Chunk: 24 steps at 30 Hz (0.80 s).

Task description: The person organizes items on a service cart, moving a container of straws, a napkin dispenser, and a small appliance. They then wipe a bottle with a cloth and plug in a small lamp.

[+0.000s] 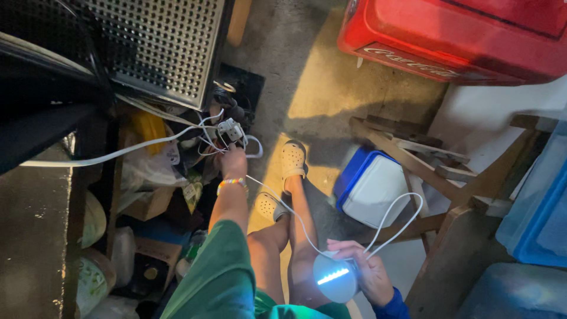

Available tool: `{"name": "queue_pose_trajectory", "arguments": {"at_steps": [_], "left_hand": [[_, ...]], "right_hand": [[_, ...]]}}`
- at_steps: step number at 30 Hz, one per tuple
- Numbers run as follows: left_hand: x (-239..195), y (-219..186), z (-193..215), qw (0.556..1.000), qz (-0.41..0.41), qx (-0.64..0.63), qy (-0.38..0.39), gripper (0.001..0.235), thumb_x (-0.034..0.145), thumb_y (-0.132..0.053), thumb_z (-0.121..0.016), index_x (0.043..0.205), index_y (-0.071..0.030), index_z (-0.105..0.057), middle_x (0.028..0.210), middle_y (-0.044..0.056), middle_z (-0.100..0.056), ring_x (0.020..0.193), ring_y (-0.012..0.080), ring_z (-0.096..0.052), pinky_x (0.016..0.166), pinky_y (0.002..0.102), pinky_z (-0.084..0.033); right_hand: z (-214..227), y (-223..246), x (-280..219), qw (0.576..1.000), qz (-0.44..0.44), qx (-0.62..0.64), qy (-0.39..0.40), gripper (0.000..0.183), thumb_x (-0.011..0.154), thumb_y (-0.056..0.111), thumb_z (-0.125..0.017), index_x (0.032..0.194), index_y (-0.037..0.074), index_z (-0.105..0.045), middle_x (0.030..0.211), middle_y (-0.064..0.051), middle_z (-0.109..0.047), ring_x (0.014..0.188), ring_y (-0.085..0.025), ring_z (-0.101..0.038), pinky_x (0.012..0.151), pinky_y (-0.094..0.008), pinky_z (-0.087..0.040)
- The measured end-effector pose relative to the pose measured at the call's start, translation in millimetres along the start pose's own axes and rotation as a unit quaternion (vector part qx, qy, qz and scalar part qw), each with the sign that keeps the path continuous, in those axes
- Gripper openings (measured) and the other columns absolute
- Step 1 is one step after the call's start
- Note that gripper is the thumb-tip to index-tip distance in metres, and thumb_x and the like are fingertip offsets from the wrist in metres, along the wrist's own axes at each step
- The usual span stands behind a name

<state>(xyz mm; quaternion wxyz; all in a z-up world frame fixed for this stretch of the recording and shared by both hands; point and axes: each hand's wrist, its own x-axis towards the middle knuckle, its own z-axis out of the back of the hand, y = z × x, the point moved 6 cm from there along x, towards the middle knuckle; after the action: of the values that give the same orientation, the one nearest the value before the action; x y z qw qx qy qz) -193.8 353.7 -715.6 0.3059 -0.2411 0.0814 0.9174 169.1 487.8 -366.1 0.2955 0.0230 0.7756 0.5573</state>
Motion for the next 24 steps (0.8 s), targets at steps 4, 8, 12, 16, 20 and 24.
{"name": "queue_pose_trajectory", "arguments": {"at_steps": [4,8,12,16,20,24], "left_hand": [[-52,26,52,0.993,-0.066,-0.078,-0.055,0.008,0.092,-0.016,-0.062,0.096,-0.014,-0.067,0.108,0.013,-0.063,0.094,0.0365,-0.069,0.081,0.052,-0.055],[-105,55,123,0.922,-0.146,-0.279,-0.223,0.010,0.088,-0.013,-0.064,0.098,-0.009,-0.061,0.107,0.013,-0.061,0.096,0.0426,-0.066,0.079,0.052,-0.055],[-134,96,145,0.913,-0.030,-0.358,-0.191,0.016,0.097,-0.018,-0.068,0.105,-0.006,-0.060,0.118,0.017,-0.061,0.099,0.0384,-0.066,0.082,0.049,-0.055],[-162,122,174,0.888,-0.098,-0.325,-0.309,0.015,0.091,-0.012,-0.065,0.105,-0.006,-0.064,0.141,0.028,-0.053,0.116,0.0423,-0.062,0.094,0.045,-0.054],[-176,140,181,0.934,-0.117,-0.218,-0.256,0.011,0.089,-0.009,-0.064,0.098,-0.008,-0.071,0.142,0.026,-0.055,0.121,0.0431,-0.061,0.098,0.047,-0.054],[-191,154,165,0.952,-0.047,-0.264,-0.149,0.033,0.098,-0.014,-0.062,0.128,-0.002,-0.065,0.140,0.022,-0.058,0.121,0.0410,-0.060,0.101,0.050,-0.048]], "right_hand": [[-3,-5,8,1.000,-0.019,0.019,-0.009,0.053,0.112,0.030,-0.036,0.099,-0.006,-0.072,0.125,-0.023,-0.069,0.133,-0.038,-0.058,0.112,-0.049,-0.043],[-4,-12,19,0.998,-0.045,-0.006,-0.044,0.054,0.111,0.031,-0.034,0.099,-0.005,-0.072,0.121,-0.021,-0.071,0.125,-0.033,-0.064,0.109,-0.043,-0.045],[-6,-6,24,0.991,-0.042,-0.043,-0.120,0.056,0.111,0.034,-0.035,0.100,-0.006,-0.073,0.118,-0.022,-0.074,0.115,-0.030,-0.068,0.103,-0.041,-0.049],[-5,20,18,0.978,-0.080,-0.031,-0.190,0.061,0.111,0.041,-0.029,0.102,-0.004,-0.070,0.122,-0.022,-0.074,0.108,-0.031,-0.070,0.096,-0.044,-0.054],[-11,75,21,0.968,-0.045,0.126,-0.210,0.060,0.111,0.047,-0.029,0.102,0.000,-0.066,0.129,-0.027,-0.067,0.114,-0.044,-0.065,0.094,-0.059,-0.054],[-38,135,20,0.948,-0.032,0.270,-0.165,0.062,0.111,0.053,-0.027,0.100,0.005,-0.063,0.136,-0.029,-0.060,0.126,-0.052,-0.055,0.095,-0.070,-0.048]]}}
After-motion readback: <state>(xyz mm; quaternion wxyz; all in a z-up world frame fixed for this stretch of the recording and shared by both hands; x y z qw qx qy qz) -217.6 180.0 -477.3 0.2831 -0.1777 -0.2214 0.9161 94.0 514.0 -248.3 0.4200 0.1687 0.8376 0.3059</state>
